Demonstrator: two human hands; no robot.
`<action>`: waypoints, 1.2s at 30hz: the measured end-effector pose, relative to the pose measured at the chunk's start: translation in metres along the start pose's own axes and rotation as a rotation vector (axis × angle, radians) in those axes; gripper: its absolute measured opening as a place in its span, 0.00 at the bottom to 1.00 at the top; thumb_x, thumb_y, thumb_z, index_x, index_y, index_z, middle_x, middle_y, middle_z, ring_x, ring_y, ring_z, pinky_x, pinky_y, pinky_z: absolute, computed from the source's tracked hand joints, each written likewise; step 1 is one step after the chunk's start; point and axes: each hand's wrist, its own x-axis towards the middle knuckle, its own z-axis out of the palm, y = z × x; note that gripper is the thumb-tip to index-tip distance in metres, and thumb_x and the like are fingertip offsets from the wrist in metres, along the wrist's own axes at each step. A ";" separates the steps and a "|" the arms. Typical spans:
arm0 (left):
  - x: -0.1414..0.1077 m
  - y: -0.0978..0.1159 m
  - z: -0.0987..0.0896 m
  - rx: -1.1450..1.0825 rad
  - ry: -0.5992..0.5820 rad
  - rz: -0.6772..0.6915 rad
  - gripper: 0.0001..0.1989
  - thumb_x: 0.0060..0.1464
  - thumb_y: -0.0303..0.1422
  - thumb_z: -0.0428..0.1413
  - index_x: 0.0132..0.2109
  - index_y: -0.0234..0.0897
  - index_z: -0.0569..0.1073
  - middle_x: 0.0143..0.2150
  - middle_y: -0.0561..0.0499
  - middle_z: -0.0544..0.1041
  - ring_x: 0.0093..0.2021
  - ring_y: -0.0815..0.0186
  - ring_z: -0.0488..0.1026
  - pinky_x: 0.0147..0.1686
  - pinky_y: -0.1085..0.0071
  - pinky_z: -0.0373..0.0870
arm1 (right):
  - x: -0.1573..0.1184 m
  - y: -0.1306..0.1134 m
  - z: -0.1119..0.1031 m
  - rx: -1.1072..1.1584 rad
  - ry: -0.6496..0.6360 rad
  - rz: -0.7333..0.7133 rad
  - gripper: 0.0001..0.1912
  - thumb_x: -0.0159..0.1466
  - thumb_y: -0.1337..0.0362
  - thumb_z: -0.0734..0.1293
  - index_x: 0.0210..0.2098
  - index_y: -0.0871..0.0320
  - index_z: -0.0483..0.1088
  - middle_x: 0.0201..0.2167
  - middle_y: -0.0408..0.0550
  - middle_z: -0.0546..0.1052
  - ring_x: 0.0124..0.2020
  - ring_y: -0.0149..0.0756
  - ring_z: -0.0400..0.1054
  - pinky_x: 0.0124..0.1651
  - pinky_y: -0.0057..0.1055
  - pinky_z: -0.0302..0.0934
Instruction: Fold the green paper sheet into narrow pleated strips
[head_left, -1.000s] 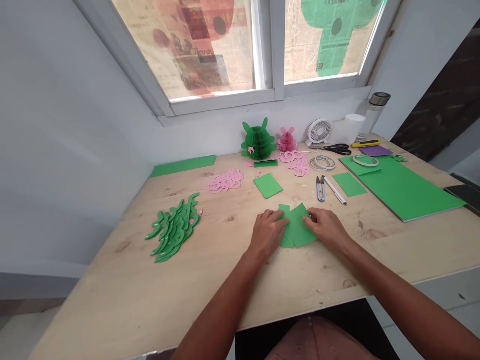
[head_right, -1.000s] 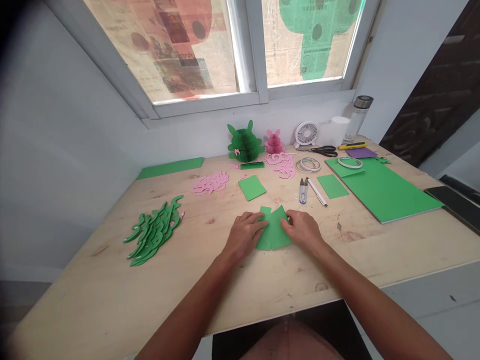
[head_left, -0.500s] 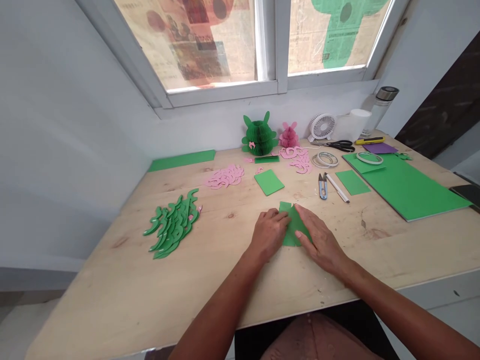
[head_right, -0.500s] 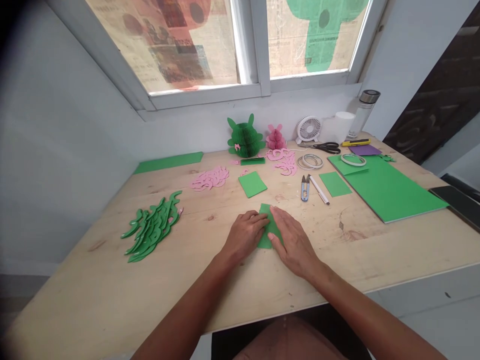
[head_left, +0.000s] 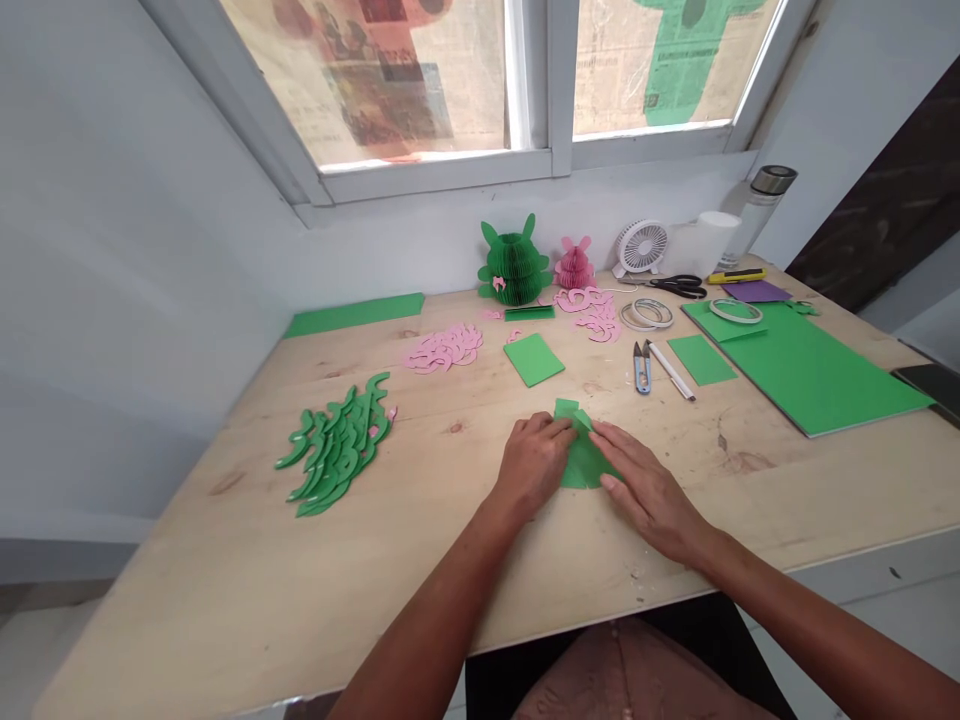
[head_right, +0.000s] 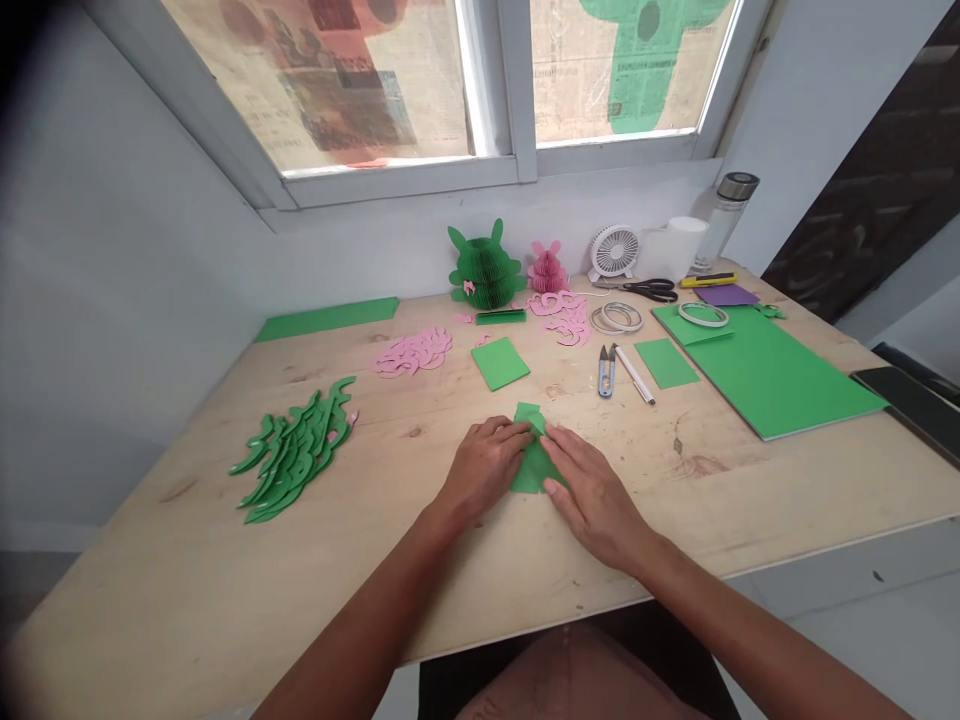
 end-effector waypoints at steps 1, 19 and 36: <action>0.000 0.000 0.001 -0.001 0.006 -0.002 0.09 0.56 0.25 0.54 0.43 0.41 0.75 0.48 0.53 0.77 0.47 0.60 0.68 0.42 0.63 0.64 | 0.001 0.000 0.001 -0.072 -0.002 -0.022 0.26 0.69 0.59 0.54 0.65 0.56 0.53 0.64 0.53 0.59 0.66 0.42 0.50 0.64 0.48 0.51; 0.000 -0.003 -0.007 -0.123 -0.011 -0.032 0.08 0.57 0.25 0.53 0.39 0.40 0.76 0.45 0.50 0.78 0.48 0.61 0.70 0.44 0.63 0.66 | 0.007 -0.010 0.026 -0.385 -0.055 -0.048 0.29 0.67 0.58 0.55 0.65 0.63 0.53 0.63 0.59 0.61 0.65 0.49 0.51 0.63 0.52 0.49; 0.001 -0.009 -0.003 -0.205 0.028 -0.067 0.08 0.54 0.24 0.55 0.38 0.39 0.76 0.48 0.50 0.78 0.50 0.59 0.70 0.47 0.60 0.67 | 0.009 -0.010 0.027 -0.384 -0.086 -0.060 0.30 0.67 0.57 0.56 0.65 0.64 0.52 0.64 0.60 0.59 0.65 0.49 0.49 0.63 0.52 0.48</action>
